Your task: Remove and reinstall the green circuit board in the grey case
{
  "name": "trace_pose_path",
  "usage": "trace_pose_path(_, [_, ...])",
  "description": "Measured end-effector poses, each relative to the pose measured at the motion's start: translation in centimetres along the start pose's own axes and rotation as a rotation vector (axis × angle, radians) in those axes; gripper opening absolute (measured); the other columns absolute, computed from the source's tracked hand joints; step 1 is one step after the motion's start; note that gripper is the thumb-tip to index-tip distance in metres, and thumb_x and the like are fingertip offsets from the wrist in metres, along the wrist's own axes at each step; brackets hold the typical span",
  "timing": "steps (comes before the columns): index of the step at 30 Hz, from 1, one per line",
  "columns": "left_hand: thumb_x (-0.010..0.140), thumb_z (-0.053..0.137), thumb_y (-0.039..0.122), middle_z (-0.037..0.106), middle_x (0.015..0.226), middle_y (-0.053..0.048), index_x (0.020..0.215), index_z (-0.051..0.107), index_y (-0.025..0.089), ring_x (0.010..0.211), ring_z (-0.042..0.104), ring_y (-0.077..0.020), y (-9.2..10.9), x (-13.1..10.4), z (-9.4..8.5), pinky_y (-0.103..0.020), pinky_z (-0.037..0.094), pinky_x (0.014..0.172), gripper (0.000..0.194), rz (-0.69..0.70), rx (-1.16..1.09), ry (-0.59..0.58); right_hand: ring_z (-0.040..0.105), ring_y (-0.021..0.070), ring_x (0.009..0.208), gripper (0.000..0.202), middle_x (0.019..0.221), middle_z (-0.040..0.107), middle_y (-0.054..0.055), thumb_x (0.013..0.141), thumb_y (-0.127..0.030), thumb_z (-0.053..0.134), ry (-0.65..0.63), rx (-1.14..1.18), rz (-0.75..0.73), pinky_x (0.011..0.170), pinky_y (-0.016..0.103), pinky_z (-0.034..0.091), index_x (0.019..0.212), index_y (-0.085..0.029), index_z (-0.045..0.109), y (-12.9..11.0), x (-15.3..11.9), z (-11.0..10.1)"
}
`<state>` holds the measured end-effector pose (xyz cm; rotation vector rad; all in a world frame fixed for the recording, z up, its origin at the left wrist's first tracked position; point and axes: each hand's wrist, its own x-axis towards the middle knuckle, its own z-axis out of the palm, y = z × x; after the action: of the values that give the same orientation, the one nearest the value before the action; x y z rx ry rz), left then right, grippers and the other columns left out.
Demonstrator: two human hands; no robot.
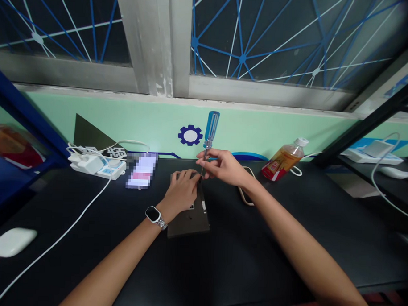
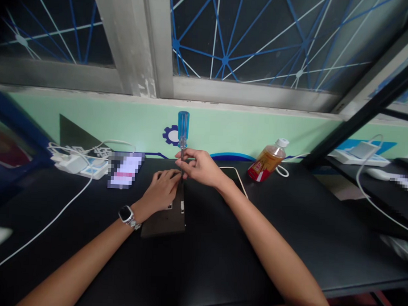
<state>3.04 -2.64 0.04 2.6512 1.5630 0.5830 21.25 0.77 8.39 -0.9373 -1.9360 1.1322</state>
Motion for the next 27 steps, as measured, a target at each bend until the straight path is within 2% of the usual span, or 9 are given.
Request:
trace_pose_path(3, [0.097, 0.037, 0.016, 0.055, 0.134, -0.009, 0.122, 0.056, 0.023, 0.121, 0.049, -0.0274, -0.1, 0.0, 0.0, -0.048, 0.033, 0.103, 0.032, -0.003, -0.006, -0.001, 0.069, 0.0157, 0.057, 0.028, 0.070, 0.069, 0.003, 0.081, -0.043, 0.076, 0.135, -0.074, -0.044, 0.053, 0.026, 0.053, 0.085, -0.017, 0.066, 0.5, 0.2, 0.3])
trace_pose_path(6, [0.097, 0.038, 0.015, 0.055, 0.134, -0.009, 0.122, 0.056, 0.023, 0.122, 0.049, -0.0275, -0.1, 0.0, 0.0, -0.048, 0.033, 0.103, 0.032, -0.005, -0.011, -0.001, 0.069, 0.0168, 0.058, 0.030, 0.061, 0.068, 0.003, 0.081, -0.045, 0.076, 0.115, -0.023, -0.035, 0.056, 0.028, 0.056, 0.079, -0.016, 0.066, 0.8, 0.3, 0.1])
trace_pose_path(9, [0.097, 0.038, 0.015, 0.055, 0.134, -0.009, 0.123, 0.056, 0.023, 0.121, 0.049, -0.0271, 0.0, 0.0, 0.0, -0.048, 0.033, 0.103, 0.033, -0.005, -0.010, 0.002, 0.070, 0.0157, 0.059, 0.031, 0.073, 0.073, 0.007, 0.085, -0.045, 0.071, 0.000, 0.047, 0.002, 0.058, 0.028, 0.058, 0.089, -0.014, 0.070, 0.6, 0.2, -0.4])
trace_pose_path(13, [0.097, 0.039, 0.016, 0.055, 0.133, -0.010, 0.122, 0.056, 0.023, 0.121, 0.049, -0.0273, 0.0, 0.0, 0.0, -0.048, 0.033, 0.102, 0.032, -0.002, 0.010, -0.003, 0.072, 0.0133, 0.063, 0.035, 0.109, 0.074, 0.012, 0.093, -0.044, 0.061, -0.151, 0.102, 0.040, 0.056, 0.026, 0.058, 0.111, -0.014, 0.068, -0.2, 0.0, -0.7])
trace_pose_path(15, [0.097, 0.038, 0.016, 0.056, 0.132, -0.010, 0.121, 0.057, 0.023, 0.120, 0.049, -0.0274, 0.0, 0.0, 0.0, -0.048, 0.034, 0.102, 0.031, 0.000, 0.016, -0.004, 0.072, 0.0135, 0.064, 0.037, 0.113, 0.073, 0.012, 0.094, -0.043, 0.059, -0.159, 0.069, 0.027, 0.053, 0.025, 0.056, 0.119, -0.015, 0.065, -0.4, -0.1, -0.5])
trace_pose_path(18, [0.097, 0.038, 0.015, 0.056, 0.132, -0.010, 0.121, 0.056, 0.022, 0.120, 0.050, -0.0273, 0.0, 0.0, 0.1, -0.048, 0.034, 0.102, 0.031, 0.002, 0.012, 0.004, 0.069, 0.0134, 0.060, 0.037, 0.094, 0.074, 0.007, 0.089, -0.042, 0.068, 0.001, -0.069, -0.021, 0.050, 0.024, 0.053, 0.115, -0.016, 0.067, -0.2, 0.0, 0.0])
trace_pose_path(21, [0.096, 0.039, 0.015, 0.056, 0.133, -0.010, 0.121, 0.057, 0.022, 0.120, 0.050, -0.0276, 0.0, 0.0, 0.1, -0.048, 0.033, 0.102, 0.031, 0.005, -0.001, 0.015, 0.068, 0.0148, 0.056, 0.030, 0.070, 0.070, 0.003, 0.081, -0.043, 0.076, 0.154, -0.117, -0.042, 0.049, 0.024, 0.052, 0.090, -0.015, 0.068, 0.4, 0.2, 0.3])
trace_pose_path(24, [0.096, 0.039, 0.014, 0.056, 0.133, -0.009, 0.122, 0.057, 0.022, 0.120, 0.051, -0.0275, 0.0, 0.0, 0.2, -0.048, 0.033, 0.102, 0.032, 0.002, -0.015, 0.022, 0.069, 0.0166, 0.057, 0.030, 0.061, 0.068, 0.004, 0.081, -0.043, 0.076, 0.137, -0.022, -0.012, 0.052, 0.026, 0.055, 0.078, -0.016, 0.064, 0.7, 0.2, 0.2])
trace_pose_path(27, [0.096, 0.039, 0.014, 0.057, 0.133, -0.010, 0.123, 0.056, 0.022, 0.120, 0.050, -0.0278, -0.1, 0.0, 0.3, -0.048, 0.034, 0.102, 0.033, 0.007, -0.012, 0.030, 0.071, 0.0164, 0.061, 0.028, 0.069, 0.072, 0.006, 0.084, -0.043, 0.072, 0.010, 0.047, 0.019, 0.055, 0.026, 0.058, 0.087, -0.015, 0.068, 0.4, 0.1, -0.2])
